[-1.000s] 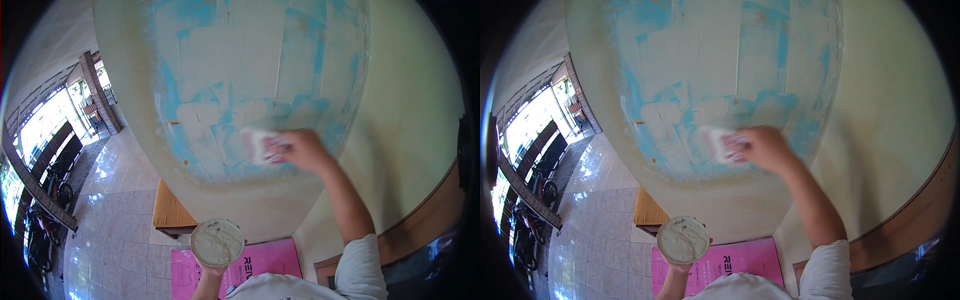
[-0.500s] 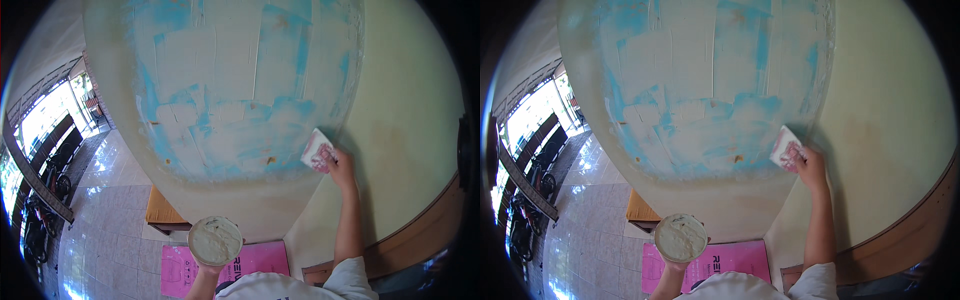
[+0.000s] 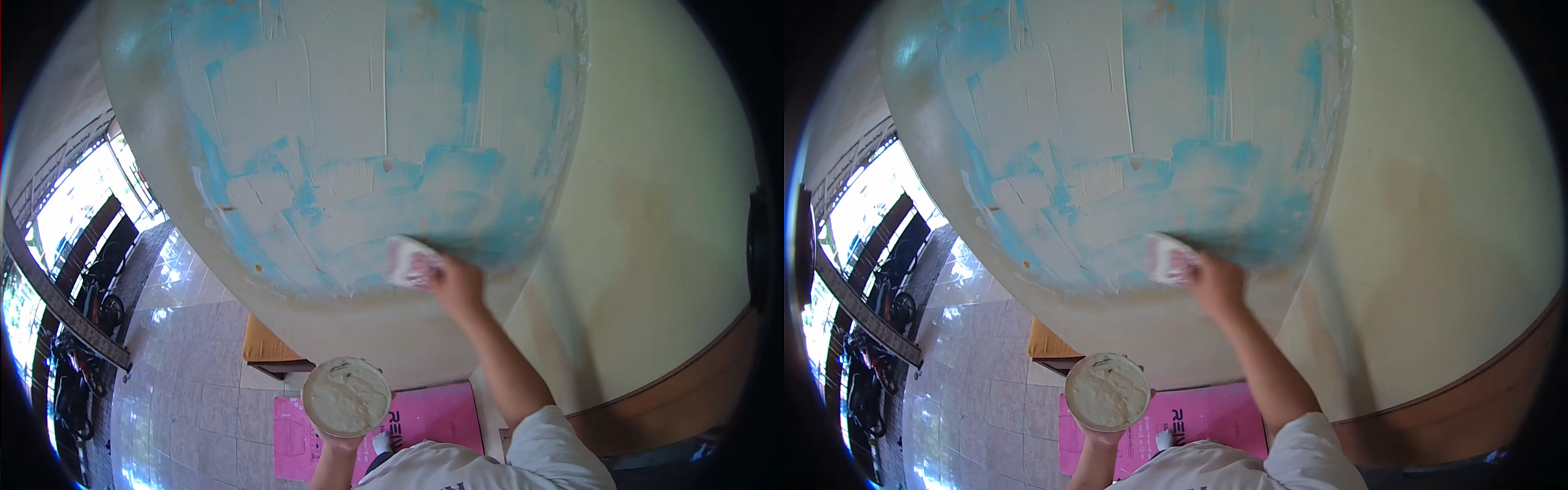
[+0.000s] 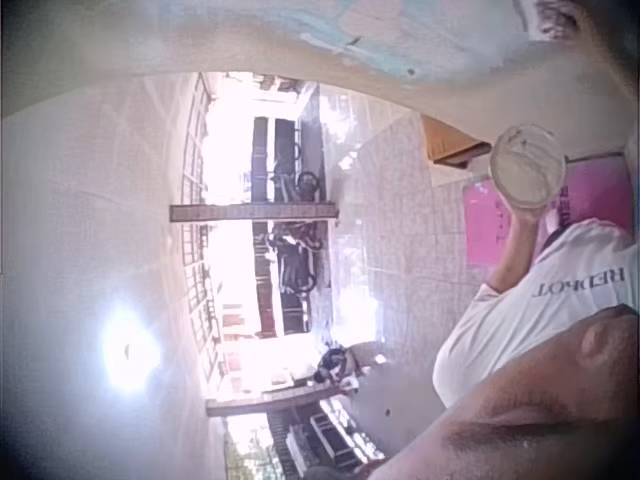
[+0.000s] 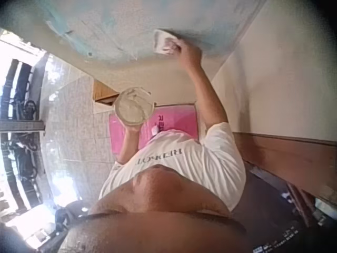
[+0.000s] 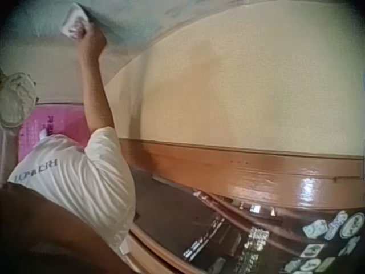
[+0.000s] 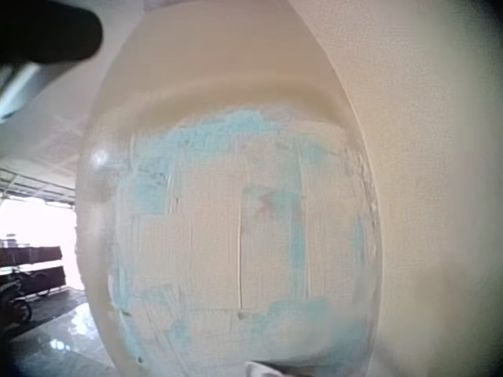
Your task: The person applies plaster from a tub onto a wall surface using a putty knife.
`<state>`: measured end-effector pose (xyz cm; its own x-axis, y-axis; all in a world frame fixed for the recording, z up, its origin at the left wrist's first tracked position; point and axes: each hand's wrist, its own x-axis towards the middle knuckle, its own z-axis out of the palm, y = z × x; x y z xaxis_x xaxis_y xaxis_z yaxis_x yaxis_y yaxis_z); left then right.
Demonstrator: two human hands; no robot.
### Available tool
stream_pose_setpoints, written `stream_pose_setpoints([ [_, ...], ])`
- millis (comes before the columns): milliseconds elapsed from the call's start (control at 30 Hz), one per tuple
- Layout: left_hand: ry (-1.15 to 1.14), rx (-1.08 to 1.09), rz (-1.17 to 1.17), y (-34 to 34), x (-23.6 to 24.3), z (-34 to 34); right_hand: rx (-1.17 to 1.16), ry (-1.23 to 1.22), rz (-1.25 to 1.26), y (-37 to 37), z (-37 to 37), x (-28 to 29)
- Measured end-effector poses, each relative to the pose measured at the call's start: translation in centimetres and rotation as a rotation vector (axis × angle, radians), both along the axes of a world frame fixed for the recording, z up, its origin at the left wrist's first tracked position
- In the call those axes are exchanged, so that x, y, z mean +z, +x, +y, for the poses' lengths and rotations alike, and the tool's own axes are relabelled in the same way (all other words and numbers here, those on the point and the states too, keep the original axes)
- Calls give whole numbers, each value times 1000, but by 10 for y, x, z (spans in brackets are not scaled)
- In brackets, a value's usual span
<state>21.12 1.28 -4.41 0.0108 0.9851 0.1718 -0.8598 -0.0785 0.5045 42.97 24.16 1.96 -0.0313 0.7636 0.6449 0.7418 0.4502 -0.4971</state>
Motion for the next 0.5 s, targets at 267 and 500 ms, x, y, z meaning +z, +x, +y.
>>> stream_pose_setpoints([
  [267,-21,-65,-21,-3,1,13,72,-99,558,154,-29,-27],
  [500,-144,-223,-164,17,12,37,214,-73,1112,114,-2,34],
])
